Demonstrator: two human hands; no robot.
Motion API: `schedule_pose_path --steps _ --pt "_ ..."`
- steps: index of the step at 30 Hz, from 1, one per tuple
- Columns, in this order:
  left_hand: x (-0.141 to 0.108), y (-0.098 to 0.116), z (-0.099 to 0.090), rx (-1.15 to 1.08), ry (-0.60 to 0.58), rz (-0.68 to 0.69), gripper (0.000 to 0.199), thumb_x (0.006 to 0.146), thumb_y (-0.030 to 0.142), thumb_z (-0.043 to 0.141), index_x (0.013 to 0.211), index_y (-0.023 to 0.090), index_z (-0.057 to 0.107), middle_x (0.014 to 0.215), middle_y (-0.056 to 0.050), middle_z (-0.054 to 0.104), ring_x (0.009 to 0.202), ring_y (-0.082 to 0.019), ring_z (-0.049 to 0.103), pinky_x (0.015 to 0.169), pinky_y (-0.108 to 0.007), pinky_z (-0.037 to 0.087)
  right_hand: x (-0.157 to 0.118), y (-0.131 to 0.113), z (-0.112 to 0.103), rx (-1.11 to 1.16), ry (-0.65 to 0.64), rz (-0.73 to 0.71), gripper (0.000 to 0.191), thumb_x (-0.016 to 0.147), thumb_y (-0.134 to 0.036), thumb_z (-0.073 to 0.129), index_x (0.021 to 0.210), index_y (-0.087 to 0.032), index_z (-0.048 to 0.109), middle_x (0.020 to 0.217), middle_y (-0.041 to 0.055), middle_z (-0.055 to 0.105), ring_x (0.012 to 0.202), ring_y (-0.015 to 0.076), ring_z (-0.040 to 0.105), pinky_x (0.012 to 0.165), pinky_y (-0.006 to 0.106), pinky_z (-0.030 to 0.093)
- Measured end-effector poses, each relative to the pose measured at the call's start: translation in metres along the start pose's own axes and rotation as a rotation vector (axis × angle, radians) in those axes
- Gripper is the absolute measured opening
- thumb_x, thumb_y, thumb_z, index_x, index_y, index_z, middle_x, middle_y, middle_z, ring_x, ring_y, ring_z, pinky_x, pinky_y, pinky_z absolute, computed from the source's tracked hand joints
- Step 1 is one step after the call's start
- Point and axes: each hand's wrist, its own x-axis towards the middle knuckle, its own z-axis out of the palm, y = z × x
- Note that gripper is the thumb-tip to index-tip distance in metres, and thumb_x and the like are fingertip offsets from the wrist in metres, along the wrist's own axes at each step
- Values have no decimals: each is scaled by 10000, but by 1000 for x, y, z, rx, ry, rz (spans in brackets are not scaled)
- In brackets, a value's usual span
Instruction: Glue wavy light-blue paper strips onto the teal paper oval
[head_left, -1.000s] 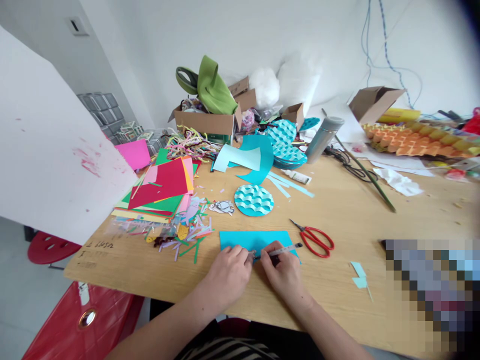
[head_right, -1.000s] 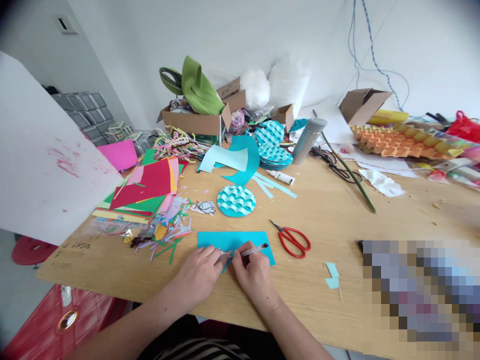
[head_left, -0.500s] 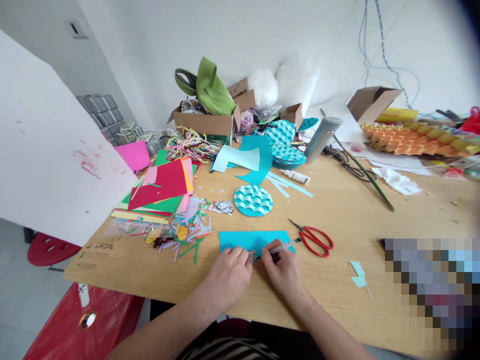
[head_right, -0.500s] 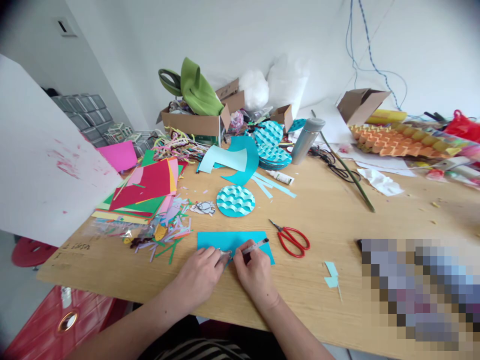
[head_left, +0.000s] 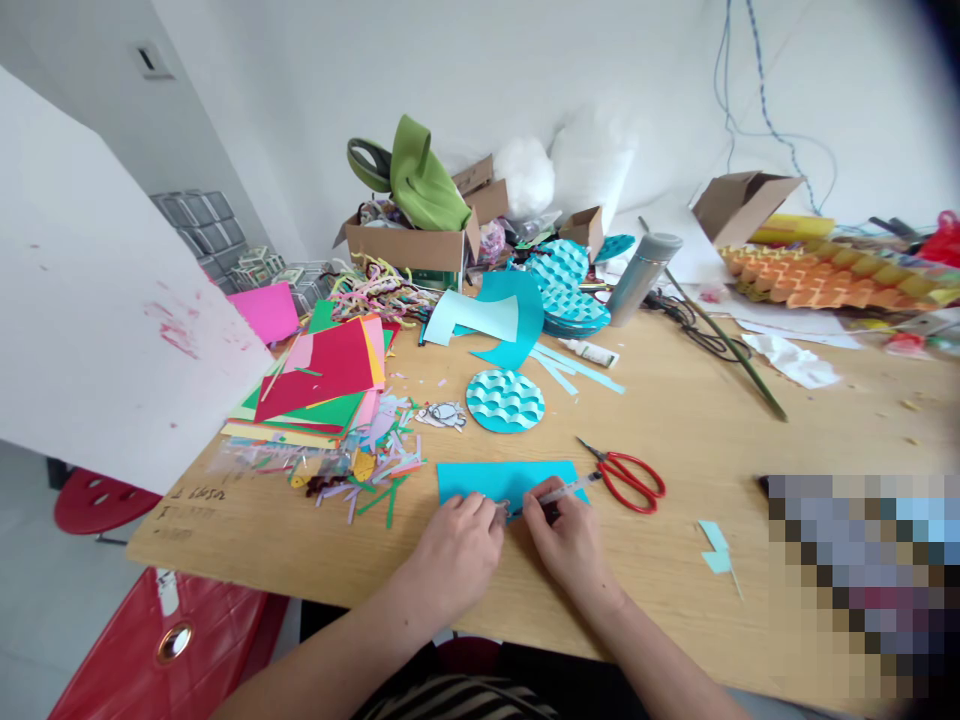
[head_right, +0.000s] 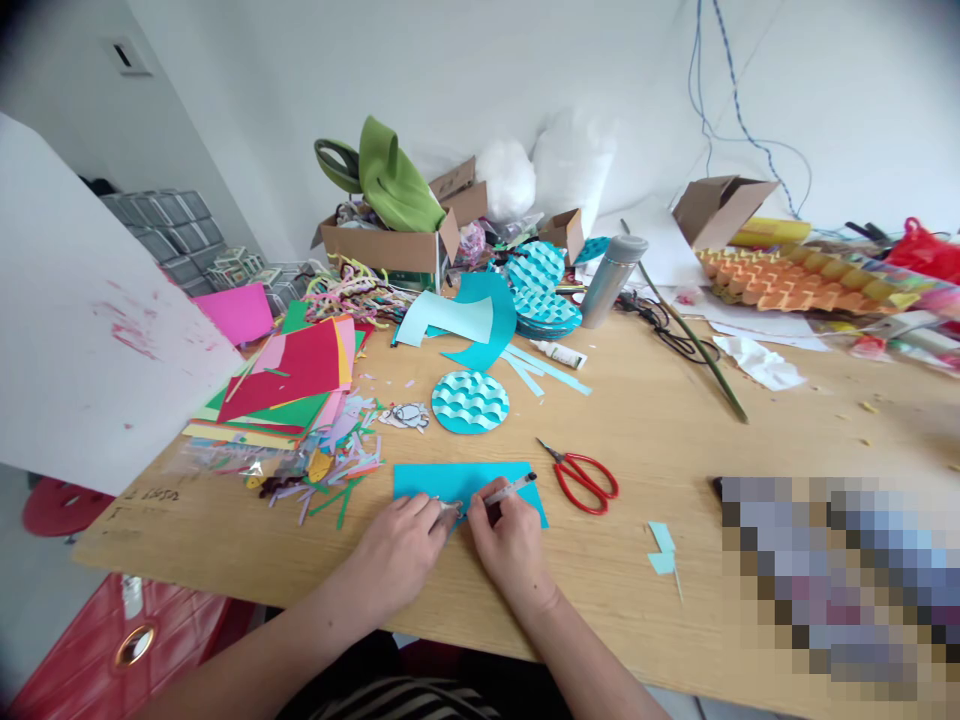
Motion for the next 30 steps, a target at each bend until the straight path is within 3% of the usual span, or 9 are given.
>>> schedule_pose_path --steps 3,7,12,15,18,23,30 --pt "-1 -3 -1 -28 -26 -5 284 905 102 465 1172 109 563 914 -63 614 879 -214 567 713 -337 480 0 -1 -2 30 16 -10 321 875 -379 484 633 -183 557 521 -5 534 419 111 473 444 234 350" --pt "-1 -16 -10 -136 -96 -33 499 891 49 393 1383 132 401 974 -71 645 918 -206 600 742 -317 495 -1 -3 -4 111 59 -14 308 876 -382 518 645 -184 564 562 7 566 436 111 486 446 233 372" --pt "-3 -33 -19 -271 -154 -76 690 814 9 409 1466 201 284 1062 -78 652 967 -202 633 784 -293 497 0 -7 -5 234 37 -5 299 871 -421 558 686 -188 581 549 0 558 446 118 493 426 230 389" --pt "-3 -40 -25 -236 -212 -74 768 789 -4 429 1491 249 245 1065 -79 659 919 -211 652 750 -291 496 0 -12 -7 306 -6 28 308 858 -448 587 697 -186 598 574 7 572 443 115 489 397 226 380" --pt "0 -47 -34 -190 -260 -47 774 806 21 456 1497 293 235 987 -56 672 815 -201 660 693 -271 483 -4 -18 -11 374 -70 63 309 855 -455 602 718 -178 614 597 7 573 433 102 468 379 217 361" --pt "6 -53 -44 -193 -308 15 705 844 66 450 1489 273 255 981 -66 692 822 -219 675 659 -268 475 -19 -29 -8 447 -221 67 289 898 -432 547 802 -172 627 643 7 579 432 98 473 385 218 371" --pt "9 -56 -44 -197 -297 61 611 850 81 437 1437 226 350 995 -87 708 846 -262 693 643 -301 489 -28 -35 13 278 -152 -165 189 922 -313 514 833 -196 633 742 43 668 635 158 624 577 255 500"
